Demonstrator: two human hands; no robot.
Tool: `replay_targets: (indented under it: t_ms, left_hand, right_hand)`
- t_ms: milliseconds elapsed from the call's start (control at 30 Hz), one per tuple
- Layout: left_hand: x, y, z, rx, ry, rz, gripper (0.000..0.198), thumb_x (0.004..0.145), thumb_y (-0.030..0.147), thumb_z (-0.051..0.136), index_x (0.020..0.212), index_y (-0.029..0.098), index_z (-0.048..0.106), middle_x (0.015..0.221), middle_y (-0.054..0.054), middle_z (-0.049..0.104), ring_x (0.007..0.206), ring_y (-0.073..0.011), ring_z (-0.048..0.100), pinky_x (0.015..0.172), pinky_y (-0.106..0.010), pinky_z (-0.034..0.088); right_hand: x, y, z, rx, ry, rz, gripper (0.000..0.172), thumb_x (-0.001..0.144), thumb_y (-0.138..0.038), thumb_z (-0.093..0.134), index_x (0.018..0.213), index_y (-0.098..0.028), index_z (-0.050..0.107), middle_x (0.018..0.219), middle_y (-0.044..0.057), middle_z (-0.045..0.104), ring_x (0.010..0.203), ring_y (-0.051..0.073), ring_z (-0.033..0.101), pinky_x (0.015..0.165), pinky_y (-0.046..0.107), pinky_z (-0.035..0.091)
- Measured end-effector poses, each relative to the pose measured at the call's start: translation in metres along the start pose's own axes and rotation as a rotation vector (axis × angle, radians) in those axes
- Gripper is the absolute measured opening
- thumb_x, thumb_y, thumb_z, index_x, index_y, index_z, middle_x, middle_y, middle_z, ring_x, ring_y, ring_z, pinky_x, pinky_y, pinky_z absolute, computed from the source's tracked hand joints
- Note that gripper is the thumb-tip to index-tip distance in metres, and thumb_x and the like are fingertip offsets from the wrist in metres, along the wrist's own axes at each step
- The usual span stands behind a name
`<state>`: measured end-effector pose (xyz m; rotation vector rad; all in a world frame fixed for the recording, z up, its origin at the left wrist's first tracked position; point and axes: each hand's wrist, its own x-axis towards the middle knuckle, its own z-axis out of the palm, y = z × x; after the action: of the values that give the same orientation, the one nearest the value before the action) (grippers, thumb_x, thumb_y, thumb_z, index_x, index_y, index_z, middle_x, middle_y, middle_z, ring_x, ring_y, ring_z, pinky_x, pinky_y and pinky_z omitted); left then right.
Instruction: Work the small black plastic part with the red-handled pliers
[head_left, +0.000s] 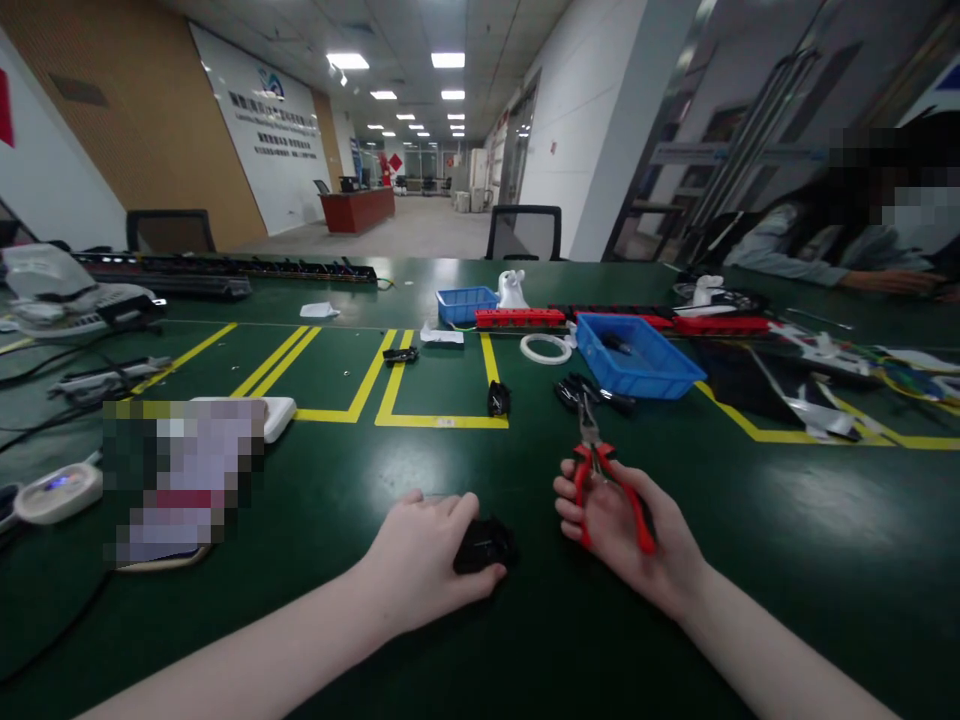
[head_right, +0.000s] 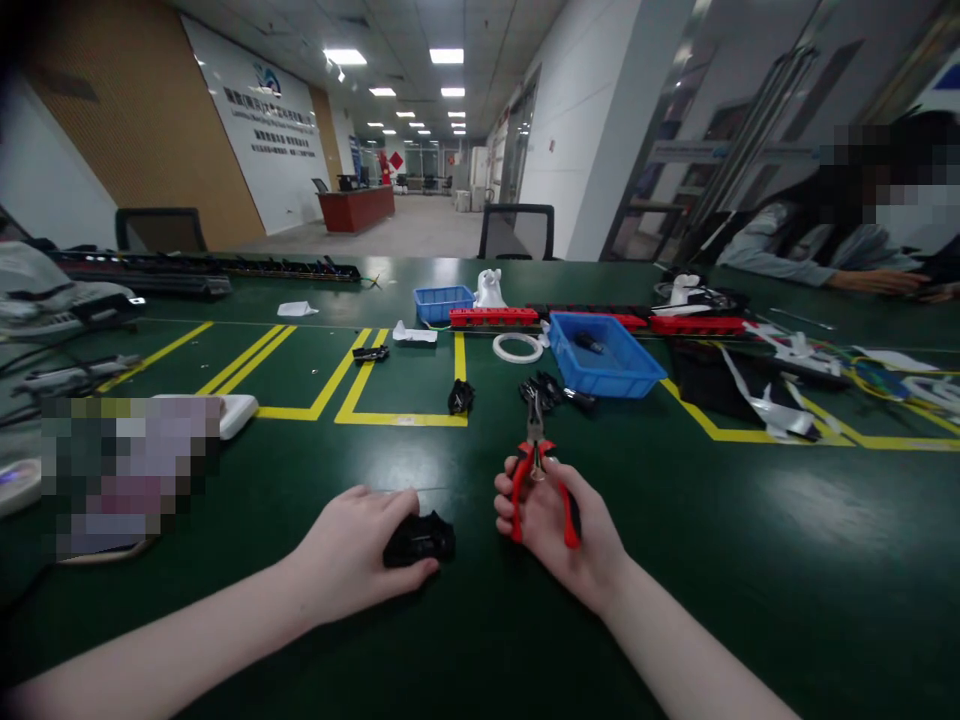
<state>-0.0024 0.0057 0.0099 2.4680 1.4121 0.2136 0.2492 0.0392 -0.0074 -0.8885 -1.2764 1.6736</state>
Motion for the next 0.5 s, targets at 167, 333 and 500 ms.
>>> replay_targets:
  t_ms: [167,333,500]
  left_hand:
    - [-0.002,0.000,-0.003,-0.035,-0.049,-0.021,0.033,0.084,0.053,0.057,0.095,0.021,0.053,0.093,-0.003,0.069,0.081,-0.0226,0.065,0.074,-0.036,0.046]
    - [-0.006,0.001,-0.005,0.013,-0.100,-0.058,0.046,0.080,0.062,0.057,0.099,0.021,0.055,0.094,-0.005,0.068,0.080,-0.0248,0.065,0.073,-0.038,0.047]
    - [-0.012,0.001,-0.008,0.066,-0.102,-0.074,0.053,0.080,0.069,0.053,0.097,0.020,0.055,0.092,-0.006,0.067,0.077,-0.0257,0.064,0.072,-0.040,0.048]
  right_hand:
    - [0.009,-0.007,-0.017,0.029,-0.036,0.109,0.054,0.093,-0.052,0.012,0.101,-0.023,0.057,0.085,0.009,0.060,0.067,0.021,0.056,0.055,0.036,0.047]
    - [0.009,-0.013,-0.037,0.120,-0.140,0.160,0.052,0.095,-0.051,0.015,0.108,-0.023,0.057,0.093,0.011,0.064,0.079,0.022,0.064,0.068,0.041,0.053]
    - [0.001,-0.013,-0.032,0.218,-0.020,0.187,0.039,0.093,-0.044,0.038,0.121,-0.024,0.056,0.105,0.008,0.067,0.102,0.023,0.065,0.097,0.047,0.048]
